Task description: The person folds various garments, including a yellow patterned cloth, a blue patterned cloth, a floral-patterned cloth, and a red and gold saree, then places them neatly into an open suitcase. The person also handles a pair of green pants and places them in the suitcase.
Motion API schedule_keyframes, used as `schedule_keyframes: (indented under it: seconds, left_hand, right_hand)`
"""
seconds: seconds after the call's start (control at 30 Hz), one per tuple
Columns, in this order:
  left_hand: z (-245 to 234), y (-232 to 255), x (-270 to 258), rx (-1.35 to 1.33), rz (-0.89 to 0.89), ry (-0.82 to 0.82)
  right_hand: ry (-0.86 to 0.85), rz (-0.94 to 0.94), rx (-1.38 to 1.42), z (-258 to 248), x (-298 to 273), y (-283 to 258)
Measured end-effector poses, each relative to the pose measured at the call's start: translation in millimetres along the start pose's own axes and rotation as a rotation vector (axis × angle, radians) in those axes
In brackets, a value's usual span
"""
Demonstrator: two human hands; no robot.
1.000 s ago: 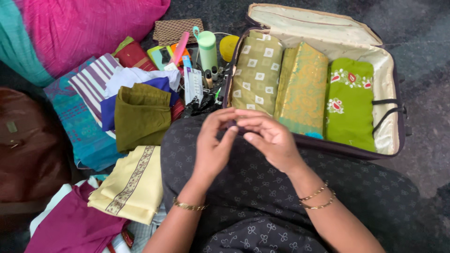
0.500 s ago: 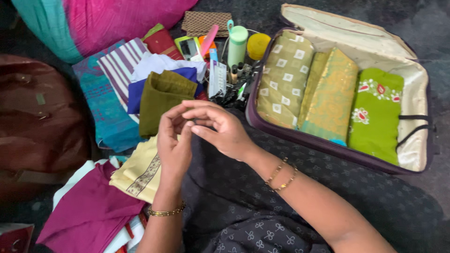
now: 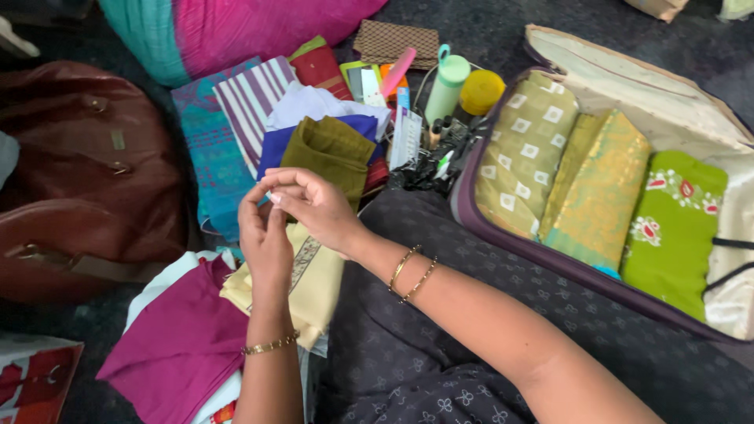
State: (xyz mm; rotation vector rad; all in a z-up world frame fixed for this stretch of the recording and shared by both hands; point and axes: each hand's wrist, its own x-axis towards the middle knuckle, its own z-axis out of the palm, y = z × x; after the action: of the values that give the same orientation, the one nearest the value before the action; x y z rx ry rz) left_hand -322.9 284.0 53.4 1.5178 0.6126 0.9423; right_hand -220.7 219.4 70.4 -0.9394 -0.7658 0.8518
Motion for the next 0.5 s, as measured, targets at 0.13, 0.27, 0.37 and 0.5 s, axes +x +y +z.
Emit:
schedule_keyframes:
  seconds: [0.13, 0.27, 0.37, 0.5]
  left_hand:
    - [-31, -35, 26, 0.216, -0.07, 0.109]
    - [-65, -86, 65, 0.429, -0.144, 0.254]
    - [-86, -124, 92, 0.552, -0.147, 0.304]
    - [-90, -155, 118, 0.72, -0.429, 0.203]
  right_hand:
    - [0.07, 0.118, -0.128, 3, 15, 23]
    - [0.132, 0.235, -0.339, 5, 28, 37]
    - [0.156, 0.255, -0.368, 4, 31, 46]
    - [0.146, 0.197, -0.41, -4, 31, 55]
